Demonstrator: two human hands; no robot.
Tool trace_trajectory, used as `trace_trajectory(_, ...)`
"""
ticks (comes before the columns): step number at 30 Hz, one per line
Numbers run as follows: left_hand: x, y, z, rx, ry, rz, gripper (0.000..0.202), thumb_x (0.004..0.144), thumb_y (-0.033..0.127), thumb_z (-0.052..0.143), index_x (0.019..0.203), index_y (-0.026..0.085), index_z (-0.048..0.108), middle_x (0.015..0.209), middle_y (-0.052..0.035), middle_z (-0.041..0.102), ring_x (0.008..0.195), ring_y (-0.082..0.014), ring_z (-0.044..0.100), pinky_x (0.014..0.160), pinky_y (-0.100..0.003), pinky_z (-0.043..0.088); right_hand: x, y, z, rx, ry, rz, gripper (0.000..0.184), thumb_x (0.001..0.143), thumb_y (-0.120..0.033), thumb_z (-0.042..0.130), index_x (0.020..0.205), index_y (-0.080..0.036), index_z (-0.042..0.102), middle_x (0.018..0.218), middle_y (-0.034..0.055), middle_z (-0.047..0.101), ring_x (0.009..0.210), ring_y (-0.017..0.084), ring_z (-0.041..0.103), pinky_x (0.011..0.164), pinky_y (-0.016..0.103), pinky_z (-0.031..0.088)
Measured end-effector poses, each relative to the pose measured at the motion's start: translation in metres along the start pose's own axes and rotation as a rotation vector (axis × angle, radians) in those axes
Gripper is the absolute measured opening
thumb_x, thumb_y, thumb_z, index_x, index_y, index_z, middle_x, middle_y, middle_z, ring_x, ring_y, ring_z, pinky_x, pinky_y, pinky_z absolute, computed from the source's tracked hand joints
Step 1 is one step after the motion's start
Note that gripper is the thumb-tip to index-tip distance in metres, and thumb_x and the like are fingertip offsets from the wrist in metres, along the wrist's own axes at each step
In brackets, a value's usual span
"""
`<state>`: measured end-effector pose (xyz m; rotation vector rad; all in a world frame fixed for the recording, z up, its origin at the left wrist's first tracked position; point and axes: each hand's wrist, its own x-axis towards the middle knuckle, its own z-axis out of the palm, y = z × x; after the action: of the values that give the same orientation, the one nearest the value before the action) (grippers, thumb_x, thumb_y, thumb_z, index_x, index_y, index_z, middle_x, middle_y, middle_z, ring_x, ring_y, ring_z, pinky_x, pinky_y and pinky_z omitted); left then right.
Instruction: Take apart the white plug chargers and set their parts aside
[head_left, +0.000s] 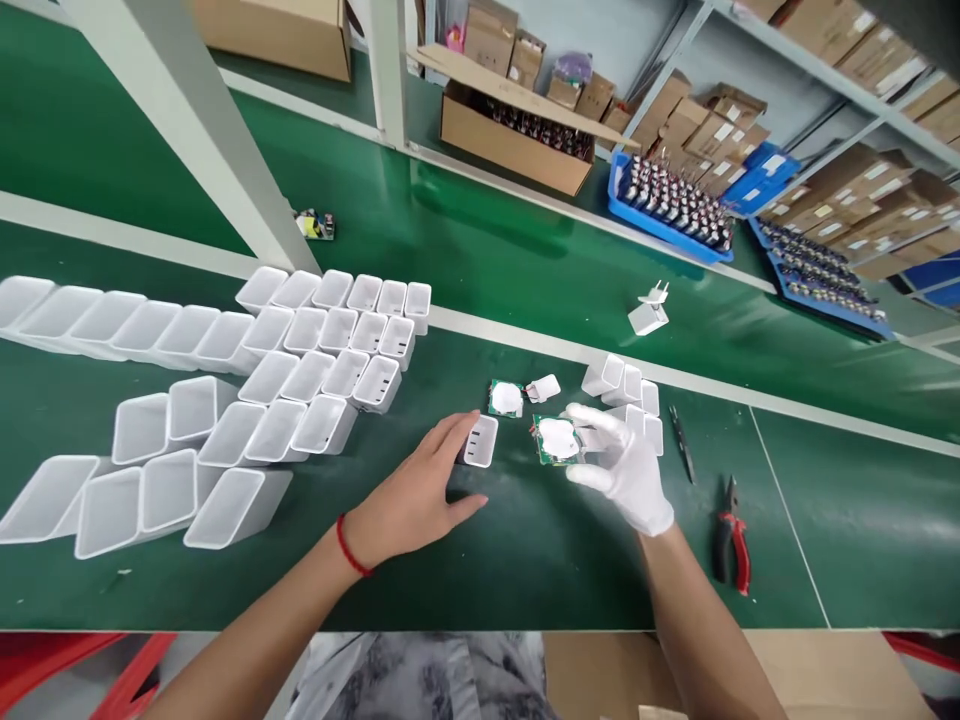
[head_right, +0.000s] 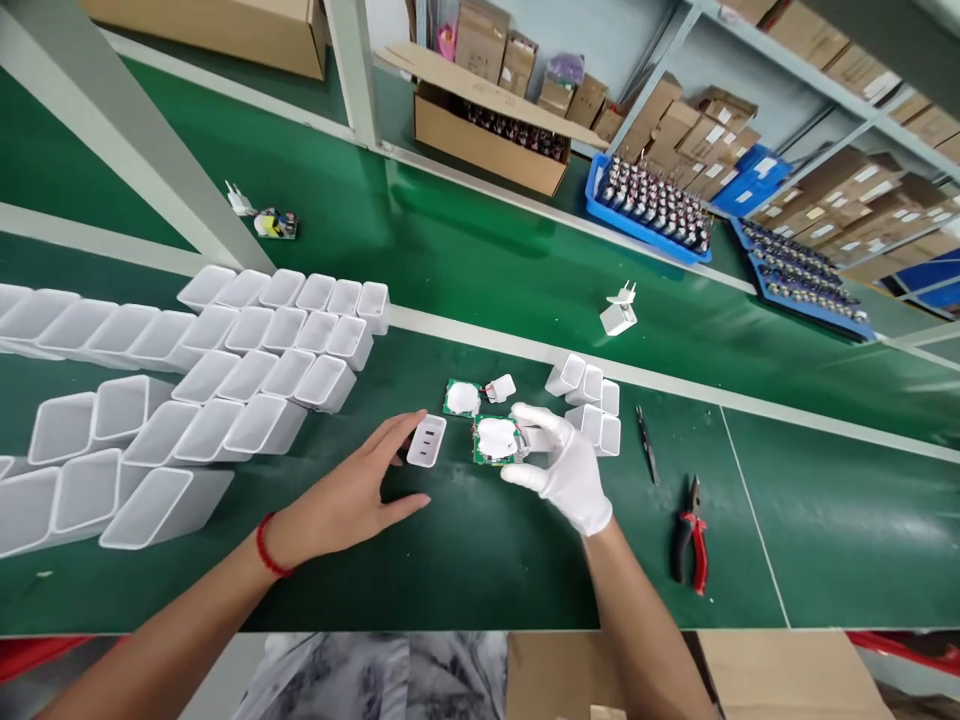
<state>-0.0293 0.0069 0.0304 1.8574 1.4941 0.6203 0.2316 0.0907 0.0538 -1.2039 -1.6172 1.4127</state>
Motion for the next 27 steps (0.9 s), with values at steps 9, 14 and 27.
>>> trace_trajectory(9, 0.029, -0.016, 0.005, -0.104, 0.0, 0.06, 0.064, 0.075, 0.033, 0.075, 0.13, 0.021, 0.046, 0.123, -0.0107, 0.056, 0.111, -0.0278, 0.058, 0.094, -0.043, 0.052, -0.003, -0.034, 0.03, -0.615, -0.034, -0.439, 0.057, 0.064, -0.03, 0.083, 0.118, -0.034, 0.066, 0.105, 0.0051, 0.067, 0.103, 0.03, 0.059, 0.094, 0.05, 0.047)
trace_trajectory(14, 0.021, -0.019, 0.009, -0.158, 0.061, 0.212, 0.054, 0.082, 0.027, 0.067, 0.131, 0.023, 0.044, 0.133, -0.012, 0.051, 0.121, -0.0299, 0.052, 0.09, -0.043, 0.056, 0.006, -0.058, 0.049, -1.036, -0.158, -0.67, 0.036, 0.069, -0.03, 0.073, 0.104, -0.023, 0.069, 0.092, 0.0046, 0.069, 0.088, 0.027, 0.063, 0.089, 0.049, 0.043)
trace_trajectory(27, 0.016, -0.019, -0.002, -0.291, 0.147, 0.238, 0.057, 0.079, 0.018, 0.068, 0.131, 0.023, 0.044, 0.132, -0.0105, 0.051, 0.122, -0.0245, 0.053, 0.094, -0.033, 0.055, 0.01, -0.089, 0.075, -1.367, -0.206, -0.778, 0.02, 0.081, -0.024, 0.061, 0.098, -0.016, 0.066, 0.092, 0.0041, 0.069, 0.091, 0.022, 0.06, 0.095, 0.045, 0.04)
